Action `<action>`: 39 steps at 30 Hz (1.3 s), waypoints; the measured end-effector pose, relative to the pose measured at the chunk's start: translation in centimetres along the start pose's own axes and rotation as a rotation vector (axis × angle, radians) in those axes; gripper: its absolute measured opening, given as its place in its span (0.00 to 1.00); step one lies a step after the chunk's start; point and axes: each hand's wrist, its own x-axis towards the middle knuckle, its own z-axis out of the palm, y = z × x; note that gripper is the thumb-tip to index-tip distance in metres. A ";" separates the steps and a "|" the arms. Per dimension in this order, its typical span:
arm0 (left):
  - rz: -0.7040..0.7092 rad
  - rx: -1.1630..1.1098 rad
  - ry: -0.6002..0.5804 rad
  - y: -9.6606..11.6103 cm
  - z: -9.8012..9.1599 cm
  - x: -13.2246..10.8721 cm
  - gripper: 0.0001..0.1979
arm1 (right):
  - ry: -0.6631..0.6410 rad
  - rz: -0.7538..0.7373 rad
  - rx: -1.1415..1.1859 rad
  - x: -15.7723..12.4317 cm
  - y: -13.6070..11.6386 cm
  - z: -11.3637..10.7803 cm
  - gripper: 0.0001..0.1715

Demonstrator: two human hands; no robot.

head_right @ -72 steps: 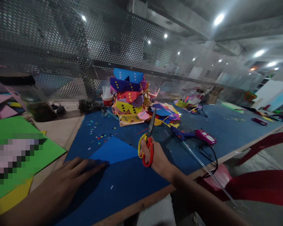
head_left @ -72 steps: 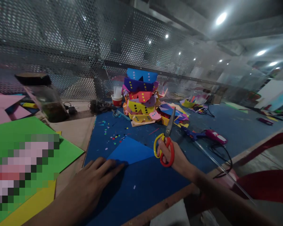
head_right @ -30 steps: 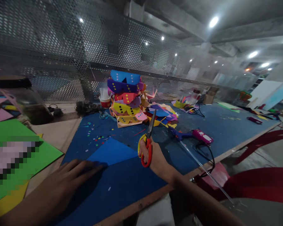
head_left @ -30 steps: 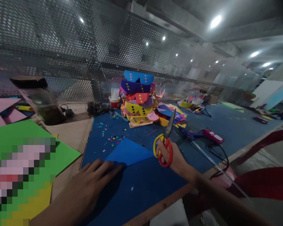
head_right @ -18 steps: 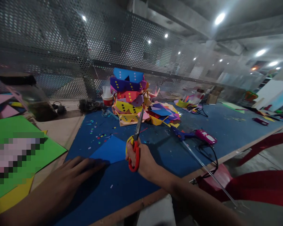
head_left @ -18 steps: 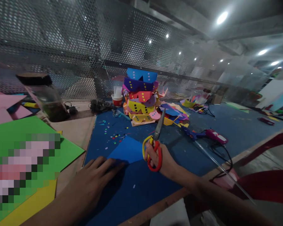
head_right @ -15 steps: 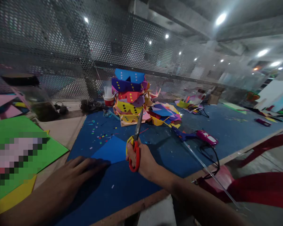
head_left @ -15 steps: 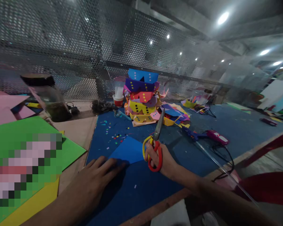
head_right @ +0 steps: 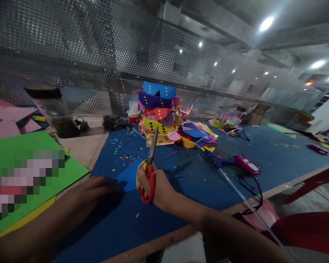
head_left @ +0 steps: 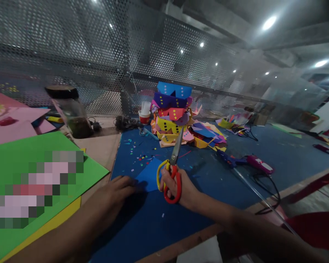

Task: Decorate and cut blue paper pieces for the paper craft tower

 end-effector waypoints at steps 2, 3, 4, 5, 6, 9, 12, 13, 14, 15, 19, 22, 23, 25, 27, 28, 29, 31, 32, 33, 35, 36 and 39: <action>-0.088 -0.061 -0.011 -0.5 -1.0 0.3 0.20 | 0.008 -0.003 0.008 -0.2 0.3 -0.1 0.29; -0.123 -0.092 -0.036 -0.7 -1.5 0.6 0.16 | 0.014 -0.008 0.007 -0.3 0.4 -0.1 0.29; -0.169 -0.114 -0.063 -0.8 -2.0 0.9 0.13 | 0.019 -0.013 0.002 -0.4 0.5 -0.1 0.29; -0.220 -0.129 -0.071 -0.8 -2.4 1.2 0.11 | 0.022 -0.019 -0.004 -0.4 0.4 0.0 0.30; -0.259 -0.145 -0.080 -0.8 -2.6 1.4 0.10 | 0.024 -0.023 -0.004 -0.3 0.3 0.2 0.30; -0.316 -0.164 -0.089 -0.8 -2.8 1.8 0.07 | 0.008 -0.029 0.000 0.0 -0.3 1.0 0.30; -0.355 -0.174 -0.093 -0.5 -2.6 1.8 0.07 | -0.043 -0.016 0.005 0.4 -0.9 1.9 0.29; -0.370 -0.172 -0.098 -0.4 -2.7 1.8 0.07 | -0.057 -0.008 0.004 0.5 -1.0 2.1 0.29; -0.384 -0.163 -0.101 -0.3 -2.8 1.8 0.07 | -0.065 0.000 0.004 0.5 -1.0 2.1 0.30; -0.400 -0.153 -0.105 -0.2 -2.9 1.8 0.08 | -0.066 0.006 0.002 0.5 -1.0 2.1 0.30; -0.444 -0.127 -0.104 0.2 -3.1 1.9 0.08 | -0.049 -0.019 -0.003 0.6 -1.0 2.1 0.30; -0.432 -0.101 -0.090 0.2 -2.9 1.9 0.07 | -0.070 -0.042 -0.013 1.0 -1.4 2.8 0.27; -0.427 -0.084 -0.081 0.1 -2.8 1.8 0.07 | -0.082 -0.043 -0.023 1.2 -1.5 3.1 0.27; -0.417 -0.066 -0.072 -0.3 -2.8 1.7 0.07 | -0.103 -0.040 -0.043 1.5 -1.6 3.5 0.26; -0.397 -0.081 -0.105 -0.8 -3.1 1.5 0.06 | -0.101 -0.025 -0.034 1.4 -1.4 3.5 0.29; -0.390 -0.095 -0.135 -1.1 -3.4 1.4 0.07 | -0.098 -0.019 -0.023 1.3 -1.3 3.3 0.30; -0.388 -0.101 -0.164 -1.4 -3.7 1.4 0.07 | -0.095 -0.015 -0.008 1.2 -1.1 3.1 0.31; -0.438 -0.093 -0.171 -1.9 -4.3 1.3 0.07 | -0.089 -0.018 0.025 0.9 -0.9 2.9 0.33; -0.466 -0.101 -0.191 -2.1 -4.6 1.3 0.07 | -0.085 -0.024 0.031 0.9 -0.9 2.9 0.32; -0.485 -0.113 -0.216 -2.2 -4.7 1.4 0.07 | -0.082 -0.031 0.032 0.9 -1.0 3.1 0.31; -0.495 -0.139 -0.255 -2.3 -4.9 1.5 0.06 | -0.090 -0.045 0.012 1.0 -1.4 3.6 0.30; -0.487 -0.149 -0.260 -2.3 -4.8 1.6 0.06 | -0.098 -0.053 -0.006 1.1 -1.6 4.0 0.30; -0.478 -0.169 -0.241 -2.3 -4.7 1.6 0.06 | -0.139 -0.061 -0.033 1.4 -2.0 4.6 0.29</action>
